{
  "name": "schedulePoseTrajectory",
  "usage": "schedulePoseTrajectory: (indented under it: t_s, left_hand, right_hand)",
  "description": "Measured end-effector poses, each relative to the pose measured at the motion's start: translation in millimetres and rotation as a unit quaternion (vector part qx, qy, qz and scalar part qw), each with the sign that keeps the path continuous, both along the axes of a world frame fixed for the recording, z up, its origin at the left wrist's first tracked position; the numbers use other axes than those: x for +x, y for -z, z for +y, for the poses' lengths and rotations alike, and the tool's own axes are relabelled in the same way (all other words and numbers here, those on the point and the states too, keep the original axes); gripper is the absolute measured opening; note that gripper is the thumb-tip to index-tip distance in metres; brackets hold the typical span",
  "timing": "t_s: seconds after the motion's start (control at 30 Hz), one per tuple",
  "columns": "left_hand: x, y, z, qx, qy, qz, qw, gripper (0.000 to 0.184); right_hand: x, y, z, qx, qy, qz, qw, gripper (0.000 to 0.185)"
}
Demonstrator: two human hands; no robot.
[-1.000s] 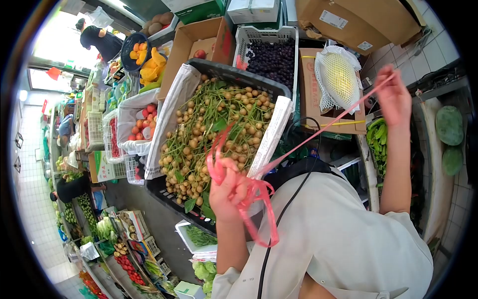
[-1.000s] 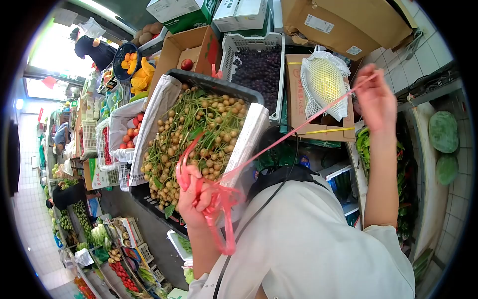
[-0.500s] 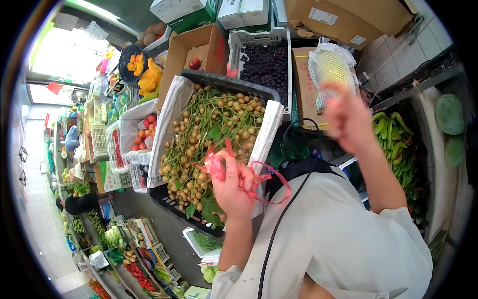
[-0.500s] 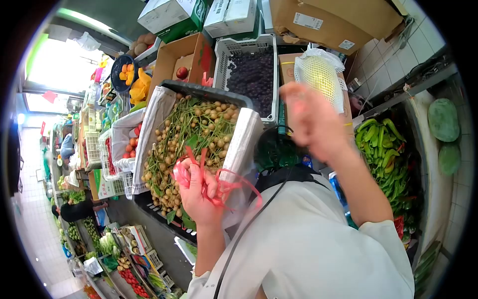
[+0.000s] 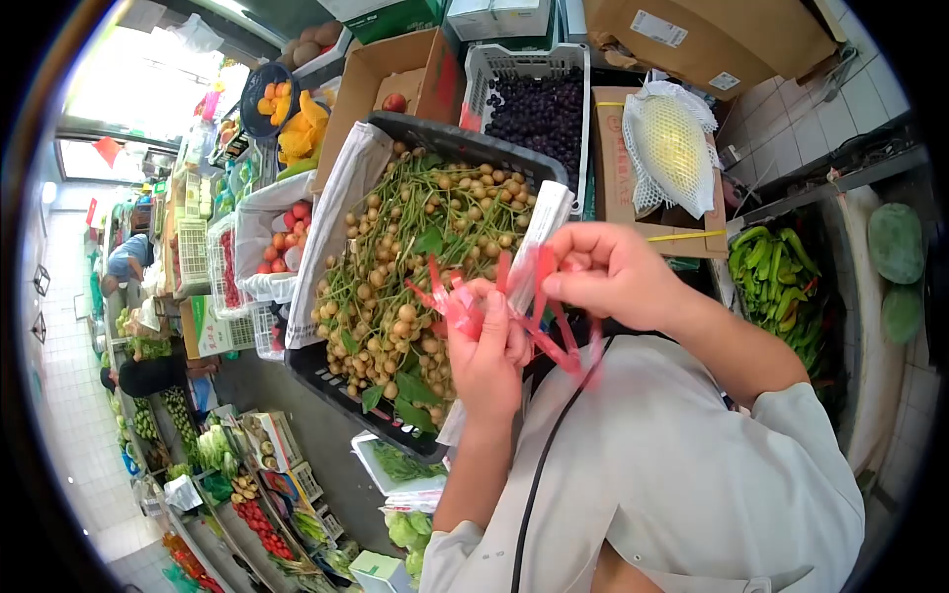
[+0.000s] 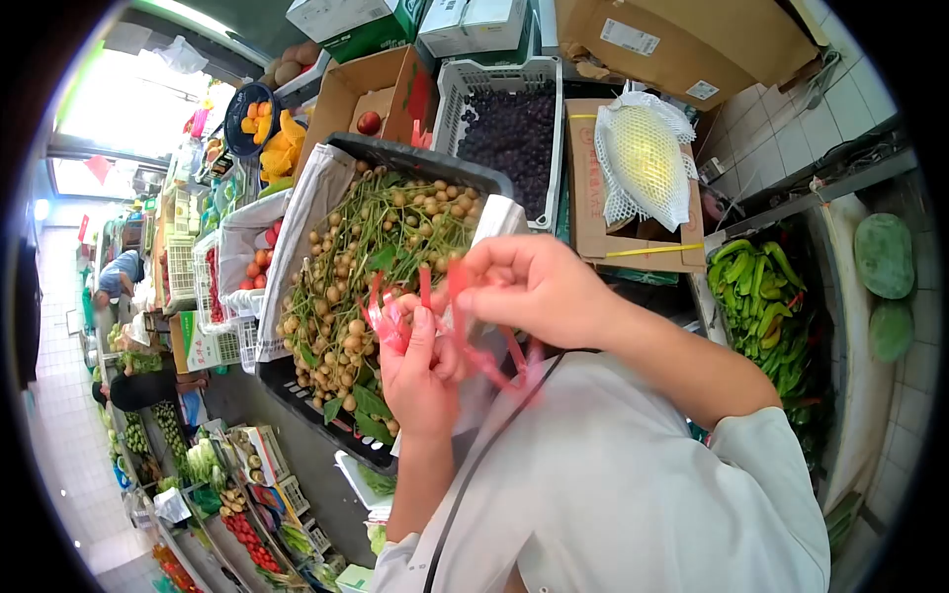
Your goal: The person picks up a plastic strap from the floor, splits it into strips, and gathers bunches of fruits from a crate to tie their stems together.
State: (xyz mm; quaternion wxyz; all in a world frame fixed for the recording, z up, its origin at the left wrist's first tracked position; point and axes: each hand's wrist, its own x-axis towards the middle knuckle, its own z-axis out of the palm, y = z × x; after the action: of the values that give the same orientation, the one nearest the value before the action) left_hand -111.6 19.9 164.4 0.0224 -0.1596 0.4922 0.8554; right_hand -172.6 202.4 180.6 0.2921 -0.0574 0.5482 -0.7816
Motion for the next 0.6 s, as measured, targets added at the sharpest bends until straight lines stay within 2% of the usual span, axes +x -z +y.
schedulePoseTrajectory:
  t_s: [0.03,0.17,0.37,0.43,0.47,0.5,0.6]
  left_hand:
    - [1.4,-0.4,-2.4,0.027,0.007,0.006,1.000,0.009]
    - [0.0,-1.0,-10.4,-0.038,-0.008,0.029,0.999,0.009]
    - [-6.4,-4.0,-15.0,-0.108,-0.062,0.080,0.989,0.009]
    - [-6.7,-5.0,-17.3,-0.042,-0.003,0.109,0.993,0.011]
    - [-8.0,-6.3,-10.2,-0.092,-0.040,0.087,0.991,0.014]
    - [-8.7,-6.5,-7.5,-0.091,-0.033,0.087,0.992,0.014]
    - [-9.9,-8.6,-2.2,0.034,0.012,0.088,0.995,0.017]
  right_hand:
    - [-1.5,-2.4,4.4,0.000,-0.002,-0.001,1.000,0.014]
    - [-10.5,-1.7,24.3,-0.021,0.102,0.015,0.994,0.007]
    - [-14.1,-3.2,49.2,-0.020,0.154,0.040,0.987,0.008]
    - [-11.2,0.2,51.0,-0.013,0.138,0.035,0.990,0.008]
    - [-8.8,-0.7,49.1,0.004,0.135,0.036,0.990,0.009]
    - [-7.1,-0.7,47.4,-0.001,0.128,0.042,0.991,0.009]
    - [-1.8,1.8,41.7,0.008,0.104,0.059,0.993,0.008]
